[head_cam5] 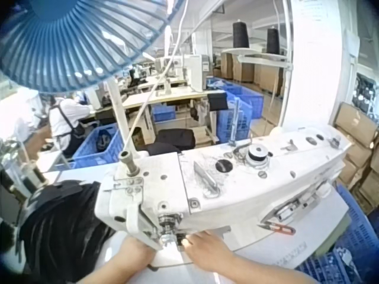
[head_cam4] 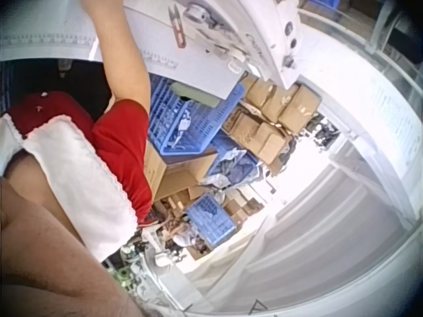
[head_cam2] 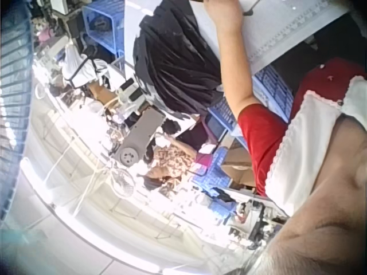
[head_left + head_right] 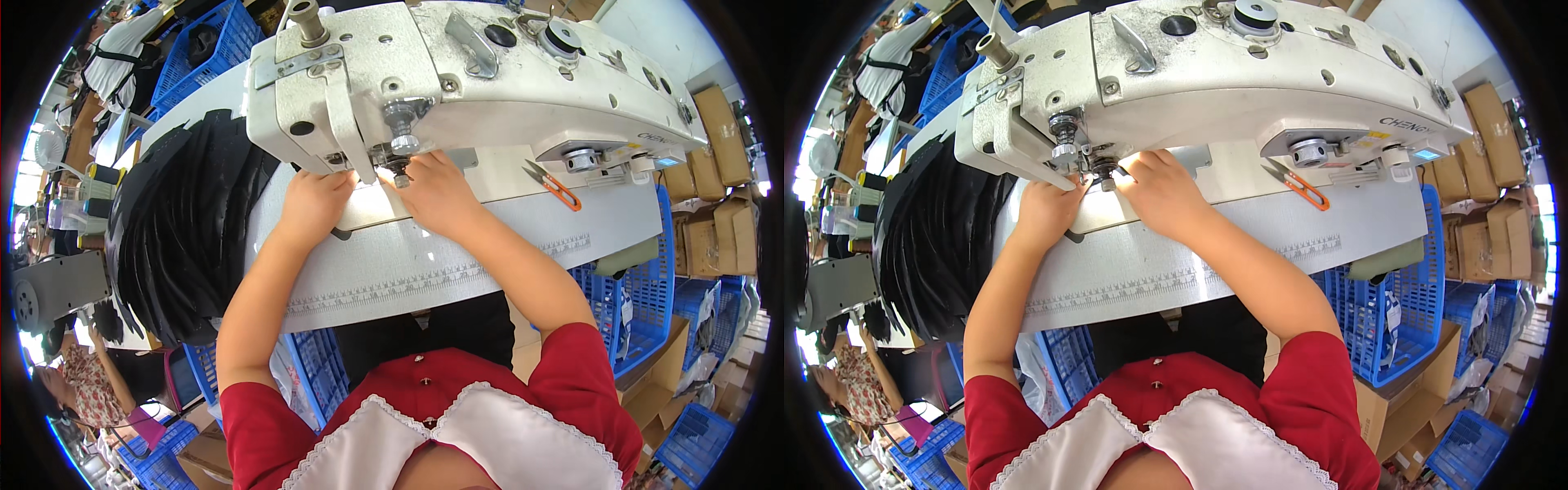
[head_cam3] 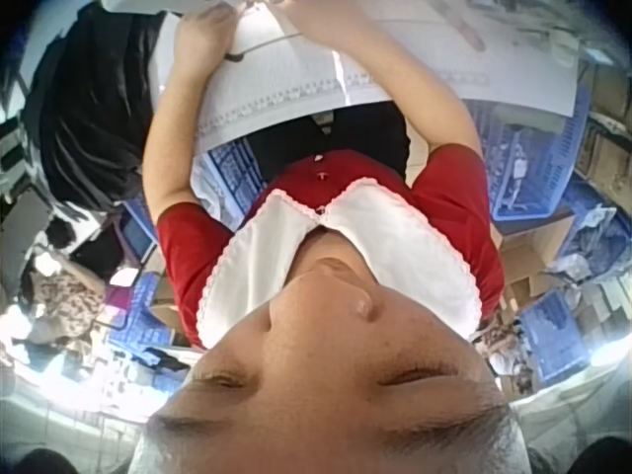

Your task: The person sews pieces of fabric using a sewing machine and places the stitched pieces into a basket.

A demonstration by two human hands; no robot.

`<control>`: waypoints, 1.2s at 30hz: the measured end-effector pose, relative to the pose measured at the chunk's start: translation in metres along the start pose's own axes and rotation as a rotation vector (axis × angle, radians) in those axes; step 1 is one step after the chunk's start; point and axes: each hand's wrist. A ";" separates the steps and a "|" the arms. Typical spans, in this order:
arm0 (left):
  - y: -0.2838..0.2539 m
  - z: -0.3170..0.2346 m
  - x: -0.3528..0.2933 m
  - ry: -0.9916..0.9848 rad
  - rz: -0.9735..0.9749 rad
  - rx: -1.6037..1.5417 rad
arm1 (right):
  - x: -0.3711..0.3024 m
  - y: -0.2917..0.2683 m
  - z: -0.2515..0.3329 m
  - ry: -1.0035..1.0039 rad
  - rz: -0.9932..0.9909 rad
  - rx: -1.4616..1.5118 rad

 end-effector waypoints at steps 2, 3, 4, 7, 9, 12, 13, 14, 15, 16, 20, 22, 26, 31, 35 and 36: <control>0.000 0.001 0.002 -0.075 0.032 -0.036 | 0.001 -0.002 0.000 0.018 0.040 0.025; -0.001 0.001 0.004 -0.076 0.032 -0.037 | 0.001 -0.003 0.000 0.036 0.078 0.049; -0.001 0.001 0.005 -0.095 0.062 -0.039 | 0.001 -0.003 -0.001 0.036 0.079 0.050; -0.001 0.001 0.007 -0.119 0.082 -0.039 | 0.002 -0.003 -0.002 0.038 0.064 0.061; -0.001 0.003 0.007 -0.123 0.074 -0.035 | 0.003 -0.003 -0.001 0.082 0.022 0.102; 0.004 0.008 0.007 -0.103 0.055 -0.025 | 0.003 -0.003 -0.002 0.099 0.071 0.083; 0.005 0.009 0.007 -0.110 0.054 -0.016 | 0.004 -0.003 -0.001 0.099 0.070 0.084; 0.005 0.009 0.007 -0.117 0.054 -0.007 | 0.005 -0.003 -0.001 0.104 0.059 0.083; 0.005 0.010 0.007 -0.116 0.055 -0.006 | 0.006 -0.003 0.000 0.109 0.047 0.082; 0.004 0.009 0.007 -0.119 0.047 -0.023 | 0.005 -0.002 -0.002 0.110 0.047 0.081; 0.006 0.011 0.007 -0.109 0.061 -0.026 | 0.004 0.000 -0.004 0.051 0.013 0.063; 0.006 0.008 0.008 -0.120 0.038 -0.027 | 0.005 -0.001 -0.004 0.061 0.019 0.061; 0.007 0.008 0.006 -0.194 0.073 -0.073 | 0.005 -0.001 -0.002 0.116 0.044 0.074; 0.007 0.008 0.007 -0.142 0.037 -0.060 | 0.005 -0.004 -0.002 0.112 0.058 0.095; 0.006 0.011 0.006 -0.110 0.035 -0.046 | 0.005 -0.003 -0.002 0.088 0.027 0.085; 0.005 0.011 0.006 -0.110 0.034 -0.043 | 0.005 -0.003 -0.001 0.108 0.056 0.092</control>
Point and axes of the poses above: each hand's wrist, its own x-axis towards the middle knuckle, its own y-axis out of the palm, z = x × y, and after that the axes turned 11 degrees about -y, right-handed
